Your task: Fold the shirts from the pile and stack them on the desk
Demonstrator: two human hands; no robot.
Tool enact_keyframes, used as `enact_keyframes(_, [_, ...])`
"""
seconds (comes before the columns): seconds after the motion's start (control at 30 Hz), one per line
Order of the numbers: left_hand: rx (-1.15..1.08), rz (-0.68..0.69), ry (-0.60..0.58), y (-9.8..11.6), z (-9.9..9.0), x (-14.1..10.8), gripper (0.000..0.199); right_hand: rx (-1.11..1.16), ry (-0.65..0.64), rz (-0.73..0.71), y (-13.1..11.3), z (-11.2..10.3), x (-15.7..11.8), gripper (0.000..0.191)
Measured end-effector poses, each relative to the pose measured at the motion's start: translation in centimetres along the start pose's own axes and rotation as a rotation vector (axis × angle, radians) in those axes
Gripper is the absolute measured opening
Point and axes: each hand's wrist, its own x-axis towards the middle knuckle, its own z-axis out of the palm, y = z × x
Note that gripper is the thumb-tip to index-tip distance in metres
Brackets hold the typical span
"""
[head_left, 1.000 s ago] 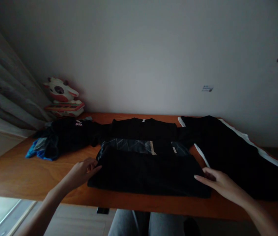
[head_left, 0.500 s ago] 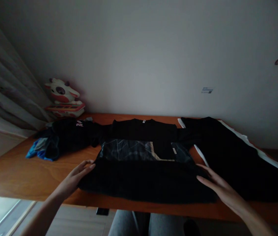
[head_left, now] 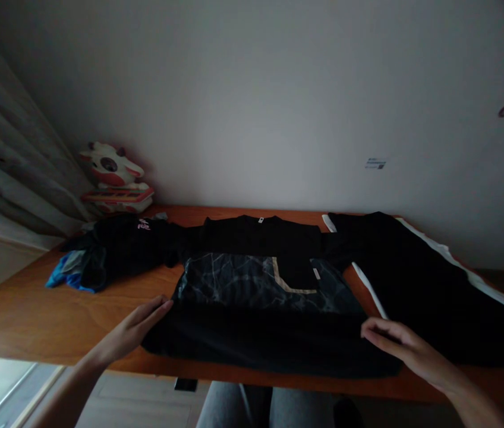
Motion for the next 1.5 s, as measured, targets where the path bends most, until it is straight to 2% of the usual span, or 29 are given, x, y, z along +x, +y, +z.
enact_keyframes(0.07, [0.024, 0.042, -0.118, 0.3, 0.8, 0.3, 0.044, -0.031, 0.002, -0.021, 0.0, 0.4, 0.7, 0.052])
enact_keyframes(0.1, [0.032, 0.061, -0.145, 0.4, 1.3, 0.6, 0.04, -0.048, 0.031, -0.036, 0.0, 0.7, 1.1, 0.051])
enact_keyframes(0.13, [0.035, 0.075, -0.124, 0.3, 1.8, 1.1, 0.036, -0.065, 0.077, -0.056, 0.1, 1.1, 1.7, 0.051])
enact_keyframes(0.27, [-0.084, 0.034, 0.111, -1.5, 2.4, 4.2, 0.041, -0.14, 0.236, -0.157, 0.0, 2.5, 3.6, 0.047])
enact_keyframes(0.4, [-0.22, -0.135, 0.365, -3.5, 1.2, 9.3, 0.056, -0.15, 0.251, -0.252, -2.1, 4.2, 5.3, 0.039])
enact_keyframes(0.47, [-0.134, -0.223, 0.416, -3.6, 0.4, 12.1, 0.056, -0.146, 0.232, -0.306, -3.7, 5.3, 6.4, 0.035])
enact_keyframes(0.6, [0.245, -0.317, 0.311, -1.9, -0.8, 16.6, 0.057, -0.141, 0.174, -0.4, -6.7, 7.6, 9.3, 0.03])
enact_keyframes(0.77, [0.397, -0.41, 0.239, -0.3, -1.4, 19.9, 0.067, -0.238, 0.099, -0.421, -8.7, 9.3, 12.9, 0.024])
enact_keyframes(0.87, [0.449, -0.426, 0.207, 0.0, -1.5, 20.8, 0.062, -0.293, 0.11, -0.422, -8.8, 10.3, 14.3, 0.021])
enact_keyframes(1.0, [0.454, -0.389, 0.198, -0.2, -1.2, 21.2, 0.042, -0.239, 0.248, -0.445, -7.6, 12.0, 15.8, 0.021])
enact_keyframes(1.1, [0.399, -0.341, 0.21, -0.3, -0.7, 21.3, 0.026, -0.217, 0.358, -0.485, -6.3, 13.1, 16.4, 0.02])
enact_keyframes(1.23, [0.24, -0.27, 0.247, 0.1, -0.2, 21.5, 0.022, -0.25, 0.374, -0.521, -5.4, 13.7, 16.5, 0.019])
enact_keyframes(1.43, [-0.059, -0.118, 0.372, 2.8, 1.1, 20.7, 0.014, -0.195, 0.352, -0.491, -5.3, 13.4, 16.6, 0.02])
enact_keyframes(1.5, [-0.131, -0.017, 0.323, 4.3, 1.9, 19.6, 0.016, -0.198, 0.347, -0.484, -5.3, 13.4, 16.6, 0.02])
